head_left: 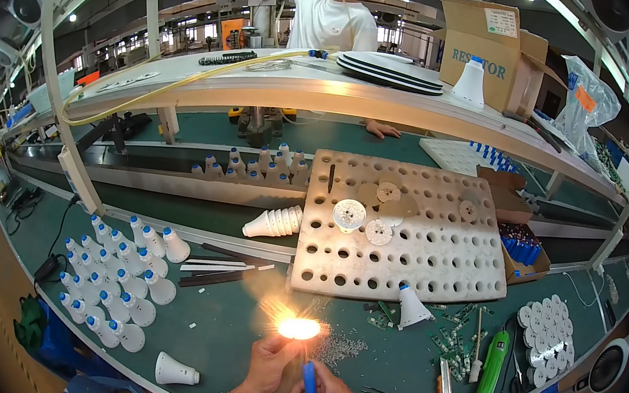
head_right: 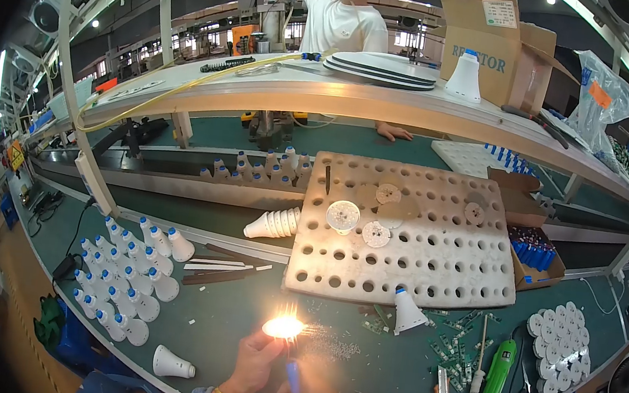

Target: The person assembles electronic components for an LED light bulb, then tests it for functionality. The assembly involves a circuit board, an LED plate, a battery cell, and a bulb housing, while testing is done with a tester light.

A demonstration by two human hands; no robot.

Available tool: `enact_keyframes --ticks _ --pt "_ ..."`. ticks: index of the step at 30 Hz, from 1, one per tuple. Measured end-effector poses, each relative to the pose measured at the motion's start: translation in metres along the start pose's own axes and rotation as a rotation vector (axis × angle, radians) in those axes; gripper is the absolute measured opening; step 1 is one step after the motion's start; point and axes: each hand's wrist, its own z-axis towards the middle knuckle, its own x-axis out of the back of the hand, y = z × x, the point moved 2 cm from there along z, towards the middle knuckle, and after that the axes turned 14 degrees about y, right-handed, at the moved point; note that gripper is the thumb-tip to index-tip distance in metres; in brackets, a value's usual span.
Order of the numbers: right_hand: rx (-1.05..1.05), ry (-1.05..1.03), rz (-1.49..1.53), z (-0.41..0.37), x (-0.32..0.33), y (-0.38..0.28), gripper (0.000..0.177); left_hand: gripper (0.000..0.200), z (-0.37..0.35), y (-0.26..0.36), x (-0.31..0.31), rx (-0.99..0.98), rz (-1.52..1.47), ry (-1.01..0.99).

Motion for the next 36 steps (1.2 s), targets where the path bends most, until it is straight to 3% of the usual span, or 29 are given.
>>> enact_keyframes --ticks 8,17,36 --pt "0.004 0.0 -0.008 0.0 0.0 0.0 0.062 0.02 -0.001 0.002 0.0 0.027 -0.016 -0.029" --pt "0.019 0.018 -0.035 -0.001 -0.001 -0.001 0.048 0.019 0.001 0.001 0.0 0.021 -0.019 -0.048" --pt "0.042 -0.008 -0.01 -0.002 0.0 -0.004 0.038 0.016 -0.001 0.008 -0.004 0.018 0.011 -0.067"
